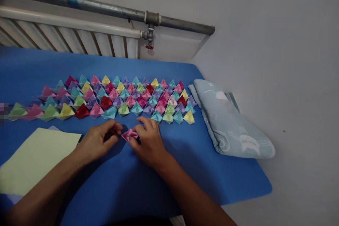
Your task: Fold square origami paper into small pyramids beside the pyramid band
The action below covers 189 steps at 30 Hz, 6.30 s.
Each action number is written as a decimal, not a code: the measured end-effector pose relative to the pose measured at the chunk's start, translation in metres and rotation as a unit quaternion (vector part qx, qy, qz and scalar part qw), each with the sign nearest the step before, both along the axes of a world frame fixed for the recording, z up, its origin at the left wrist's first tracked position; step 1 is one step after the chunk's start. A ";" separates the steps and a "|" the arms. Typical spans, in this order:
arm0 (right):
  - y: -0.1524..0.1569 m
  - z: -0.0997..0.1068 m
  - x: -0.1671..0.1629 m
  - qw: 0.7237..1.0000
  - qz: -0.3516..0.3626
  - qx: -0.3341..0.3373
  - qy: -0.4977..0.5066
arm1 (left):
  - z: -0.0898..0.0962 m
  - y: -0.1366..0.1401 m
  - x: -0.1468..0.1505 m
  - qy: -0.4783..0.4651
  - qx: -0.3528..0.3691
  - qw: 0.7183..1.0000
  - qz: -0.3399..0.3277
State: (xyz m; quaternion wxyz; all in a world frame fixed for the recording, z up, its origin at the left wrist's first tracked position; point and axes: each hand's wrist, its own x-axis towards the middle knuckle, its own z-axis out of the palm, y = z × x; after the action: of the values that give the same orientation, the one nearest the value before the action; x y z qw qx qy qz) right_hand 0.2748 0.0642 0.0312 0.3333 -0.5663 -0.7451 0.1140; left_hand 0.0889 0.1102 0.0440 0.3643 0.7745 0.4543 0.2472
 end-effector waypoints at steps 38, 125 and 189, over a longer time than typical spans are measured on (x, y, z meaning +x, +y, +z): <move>-0.004 -0.011 -0.017 0.989 0.013 0.003 -0.146 | -0.005 -0.011 0.014 0.079 0.028 0.996 0.020; 0.005 0.001 -0.001 0.986 0.006 -0.138 0.094 | 0.002 -0.018 0.017 0.195 -0.026 0.980 -0.010; -0.004 0.005 -0.008 0.993 -0.034 -0.049 -0.100 | -0.005 -0.008 0.006 -0.017 -0.187 0.980 0.057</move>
State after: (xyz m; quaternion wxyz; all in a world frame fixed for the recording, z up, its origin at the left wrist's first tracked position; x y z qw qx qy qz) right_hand 0.2672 0.0602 0.0358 0.2323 -0.6158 -0.7485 0.0816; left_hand 0.0952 0.1018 0.0392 0.4959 0.6608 0.5300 0.1913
